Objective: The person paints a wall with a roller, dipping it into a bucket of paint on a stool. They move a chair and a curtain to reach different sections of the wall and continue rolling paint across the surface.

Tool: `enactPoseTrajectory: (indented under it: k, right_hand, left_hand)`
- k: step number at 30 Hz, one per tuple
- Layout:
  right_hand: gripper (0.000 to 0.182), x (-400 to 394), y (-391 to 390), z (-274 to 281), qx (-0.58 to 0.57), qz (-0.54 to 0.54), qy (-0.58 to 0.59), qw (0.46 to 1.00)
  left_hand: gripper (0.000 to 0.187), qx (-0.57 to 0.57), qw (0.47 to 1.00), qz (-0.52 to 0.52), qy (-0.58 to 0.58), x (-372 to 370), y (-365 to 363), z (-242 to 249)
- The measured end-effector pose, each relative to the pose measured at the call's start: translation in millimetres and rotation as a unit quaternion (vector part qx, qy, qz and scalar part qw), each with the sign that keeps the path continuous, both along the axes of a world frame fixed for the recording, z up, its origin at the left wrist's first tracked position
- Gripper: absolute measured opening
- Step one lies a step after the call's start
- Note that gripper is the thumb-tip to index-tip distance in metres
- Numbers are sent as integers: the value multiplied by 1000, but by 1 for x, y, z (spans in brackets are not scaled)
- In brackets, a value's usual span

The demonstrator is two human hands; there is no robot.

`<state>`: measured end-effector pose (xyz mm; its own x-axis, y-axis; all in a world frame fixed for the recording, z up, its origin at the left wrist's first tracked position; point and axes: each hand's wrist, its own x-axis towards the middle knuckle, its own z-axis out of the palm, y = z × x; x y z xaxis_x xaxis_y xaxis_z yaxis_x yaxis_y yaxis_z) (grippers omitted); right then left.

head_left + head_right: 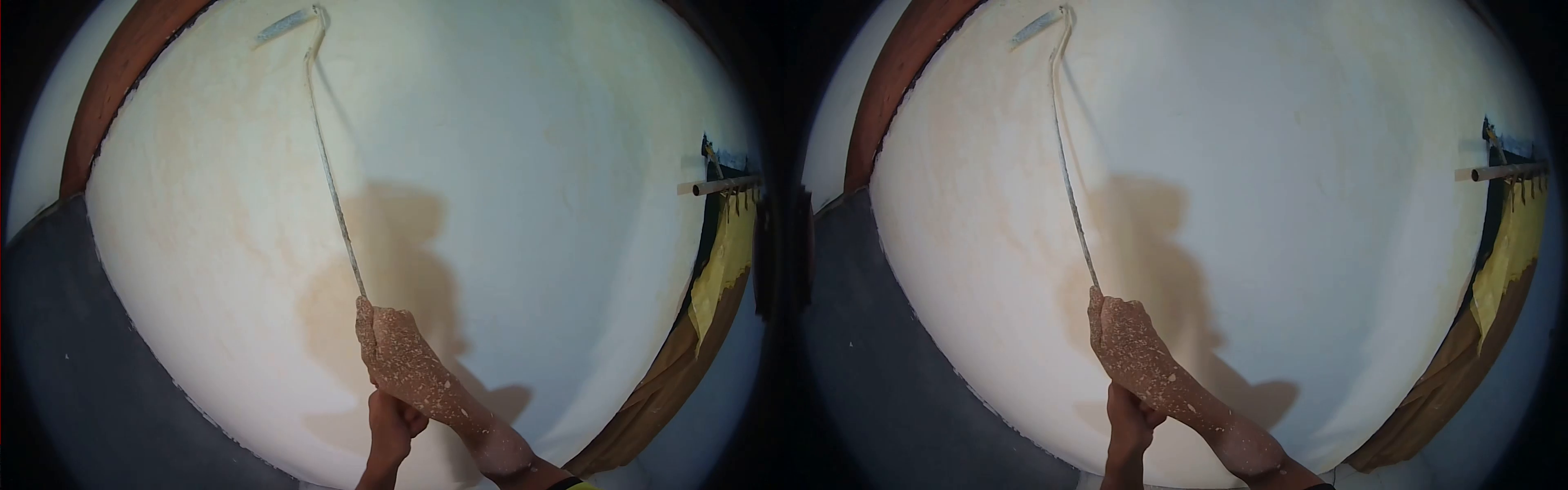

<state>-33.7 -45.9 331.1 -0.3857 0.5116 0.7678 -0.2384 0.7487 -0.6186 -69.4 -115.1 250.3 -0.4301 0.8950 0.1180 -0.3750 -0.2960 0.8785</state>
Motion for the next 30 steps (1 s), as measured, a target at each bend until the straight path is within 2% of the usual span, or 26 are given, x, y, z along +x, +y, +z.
enactPoseTrajectory:
  k: [2, 3, 5, 7, 8, 10, 13, 16, 17, 18, 21, 22, 24, 25, 27, 28, 30]
  right_hand:
    - [31, -10, 4, 15, 56, -24, 3, 998]
    - [31, -19, 8, 30, 98, -41, 16, 994]
    - [32, -38, 19, 65, 156, -65, 43, 985]
    - [33, -51, 29, 103, 134, -49, 36, 989]
    - [33, -53, 30, 118, 89, -23, 19, 996]
    - [34, -50, 27, 127, 42, 3, -3, 999]
    - [35, -36, 18, 86, 83, -23, 17, 996]
    - [36, -7, 5, 27, 90, -55, 26, 994]
    - [37, 3, 2, 9, 73, -61, 25, 995]
    - [37, 14, -2, -5, 54, -66, 20, 996]
    - [39, 33, -1, -12, 41, -104, 7, 994]
    - [39, 34, 5, -1, 80, -142, 13, 986]
    - [39, 30, 27, 29, 175, -237, 56, 954]
    - [39, 24, 53, 42, 318, -334, 97, 882]
    - [39, 23, 81, 72, 449, -423, 135, 775]
    - [42, 26, 89, 85, 365, -339, 125, 858]
    - [44, 36, 91, 91, 276, -252, 112, 921]
  left_hand:
    - [48, 15, 1000, 18, 14, -11, -2, 6]
    - [51, 24, 998, 60, 26, -16, 2, 23]
    - [50, 73, 995, 41, 47, -36, 12, 65]
    - [47, 94, 993, 40, 52, -39, 15, 114]
    - [47, 97, 993, 46, 49, -40, 16, 125]
    - [46, 113, 986, -6, 120, -44, 14, 137]
    - [53, 72, 993, 36, 85, -31, 8, 99]
    - [54, 50, 995, -8, 88, -21, 9, 15]
    - [51, -12, 986, 21, 162, -2, 0, 10]
    - [51, 4, 993, -4, 119, 10, -2, -4]
    - [55, 102, 955, 12, 278, 23, 5, -16]
    - [54, 86, 966, -23, 241, 20, 9, -1]
    - [52, 51, 983, -92, 153, 15, 22, 36]
    - [52, 75, 983, -92, 138, 16, 34, 55]
    - [53, 119, 978, -108, 131, 20, 57, 91]
    - [53, 139, 973, -126, 137, 24, 64, 103]
    - [54, 152, 970, -120, 147, 35, 69, 107]
